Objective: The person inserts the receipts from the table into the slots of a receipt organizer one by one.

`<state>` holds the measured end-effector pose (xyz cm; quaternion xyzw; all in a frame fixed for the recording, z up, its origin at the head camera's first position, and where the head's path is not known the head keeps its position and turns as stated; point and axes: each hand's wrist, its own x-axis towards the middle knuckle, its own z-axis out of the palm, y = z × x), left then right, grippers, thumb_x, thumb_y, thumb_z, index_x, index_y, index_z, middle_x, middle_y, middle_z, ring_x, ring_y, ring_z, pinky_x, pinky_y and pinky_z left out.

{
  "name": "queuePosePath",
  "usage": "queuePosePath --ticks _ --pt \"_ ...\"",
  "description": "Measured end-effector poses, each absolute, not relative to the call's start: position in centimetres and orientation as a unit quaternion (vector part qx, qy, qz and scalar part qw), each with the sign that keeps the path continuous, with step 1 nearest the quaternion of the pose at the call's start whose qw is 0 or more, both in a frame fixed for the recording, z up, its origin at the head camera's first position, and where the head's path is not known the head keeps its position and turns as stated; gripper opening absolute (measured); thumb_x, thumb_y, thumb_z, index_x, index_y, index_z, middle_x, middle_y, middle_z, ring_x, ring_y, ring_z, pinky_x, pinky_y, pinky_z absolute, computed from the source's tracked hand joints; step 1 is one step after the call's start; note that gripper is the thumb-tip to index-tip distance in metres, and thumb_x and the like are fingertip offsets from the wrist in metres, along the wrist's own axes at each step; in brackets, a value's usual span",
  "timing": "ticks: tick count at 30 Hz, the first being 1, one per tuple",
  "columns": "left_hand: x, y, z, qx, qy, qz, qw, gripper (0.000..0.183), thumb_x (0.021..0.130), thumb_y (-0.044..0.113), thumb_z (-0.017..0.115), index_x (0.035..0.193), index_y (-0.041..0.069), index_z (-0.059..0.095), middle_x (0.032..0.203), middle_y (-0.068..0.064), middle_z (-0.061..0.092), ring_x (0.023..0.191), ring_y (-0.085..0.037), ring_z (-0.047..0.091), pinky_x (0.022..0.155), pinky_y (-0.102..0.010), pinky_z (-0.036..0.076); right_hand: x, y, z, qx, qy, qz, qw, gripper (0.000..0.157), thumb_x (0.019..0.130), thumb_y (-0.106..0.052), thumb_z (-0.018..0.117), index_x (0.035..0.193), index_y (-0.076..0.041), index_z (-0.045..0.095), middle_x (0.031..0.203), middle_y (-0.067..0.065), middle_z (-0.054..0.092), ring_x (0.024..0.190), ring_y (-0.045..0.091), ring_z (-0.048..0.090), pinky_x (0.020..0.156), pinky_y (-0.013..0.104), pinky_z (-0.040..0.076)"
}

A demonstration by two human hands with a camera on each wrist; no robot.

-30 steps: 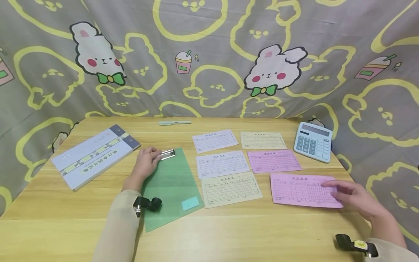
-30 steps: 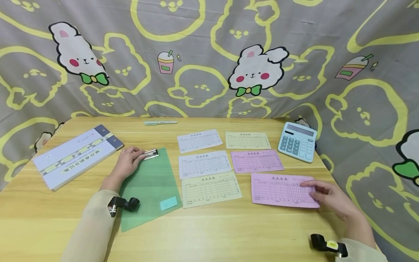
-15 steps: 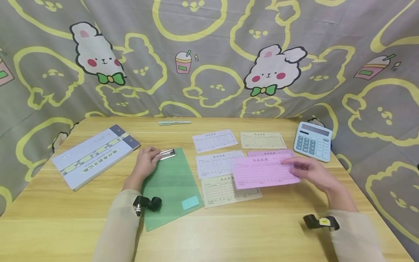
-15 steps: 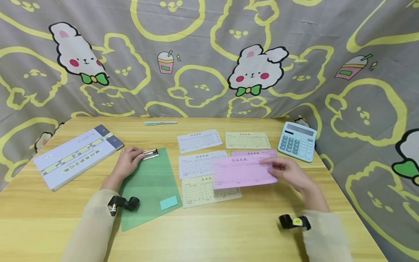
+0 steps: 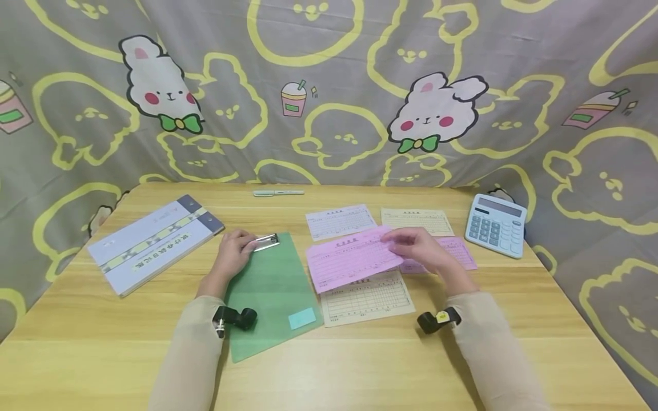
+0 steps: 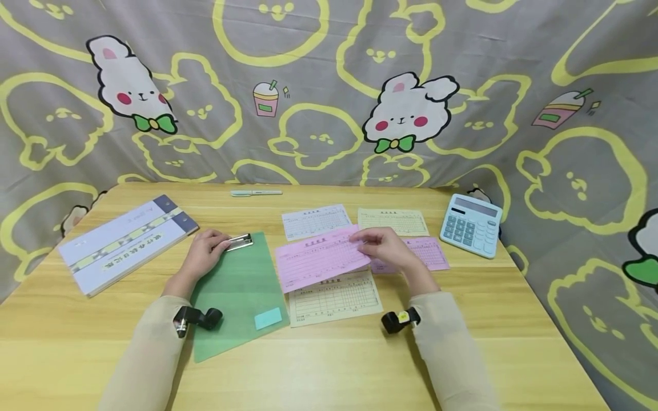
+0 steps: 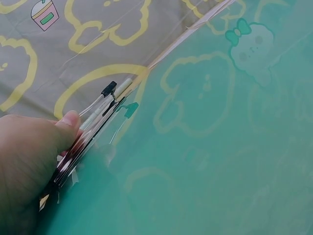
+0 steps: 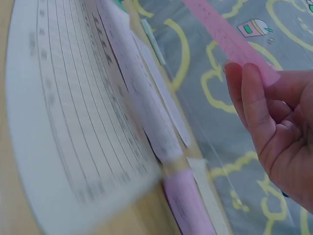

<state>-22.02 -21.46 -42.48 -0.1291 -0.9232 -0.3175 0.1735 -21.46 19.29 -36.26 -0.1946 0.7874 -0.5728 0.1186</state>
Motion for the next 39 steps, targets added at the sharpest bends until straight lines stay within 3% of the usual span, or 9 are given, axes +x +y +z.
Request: queuePosePath --ticks 7,14,26,39 --pt "-22.0 -21.4 -42.5 -0.131 -0.920 -0.322 0.180 0.017 0.083 0.008 0.056 0.090 -0.006 0.064 0.086 -0.016 0.055 0.083 -0.031 0.043 0.075 -0.041 0.029 -22.7 16.3 -36.9 -0.181 0.806 -0.548 0.132 0.027 0.078 0.003 0.055 0.104 -0.004 0.061 0.104 0.010 0.056 0.078 0.021 0.056 0.066 0.030 0.047" --pt "-21.9 -21.4 -42.4 -0.127 -0.921 -0.324 0.176 0.017 0.083 0.008 0.056 0.091 -0.006 0.064 0.087 -0.017 0.054 0.084 -0.031 0.043 0.075 -0.041 0.029 -23.7 12.9 -37.8 -0.213 0.808 -0.537 0.117 0.026 0.078 0.004 0.054 0.103 -0.001 0.061 0.105 0.012 0.057 0.085 0.020 0.055 0.069 0.029 0.047" --pt "-21.8 -21.3 -42.1 -0.118 -0.926 -0.321 0.160 0.021 0.085 0.008 0.053 0.096 -0.007 0.062 0.090 -0.018 0.054 0.088 -0.032 0.042 0.082 -0.043 0.027 -24.2 7.4 -38.9 -0.205 0.826 -0.513 0.112 0.025 0.076 0.008 0.054 0.098 0.000 0.063 0.093 0.011 0.060 0.072 0.016 0.054 0.060 0.025 0.047" --pt "-21.7 -21.3 -41.9 -0.108 -0.931 -0.319 0.143 0.021 0.085 0.009 0.053 0.097 -0.006 0.062 0.092 -0.016 0.054 0.089 -0.031 0.042 0.078 -0.043 0.033 -23.9 2.9 -39.6 -0.186 0.848 -0.486 0.101 0.023 0.075 0.006 0.057 0.094 -0.004 0.064 0.083 0.004 0.058 0.071 0.014 0.053 0.061 0.022 0.045"
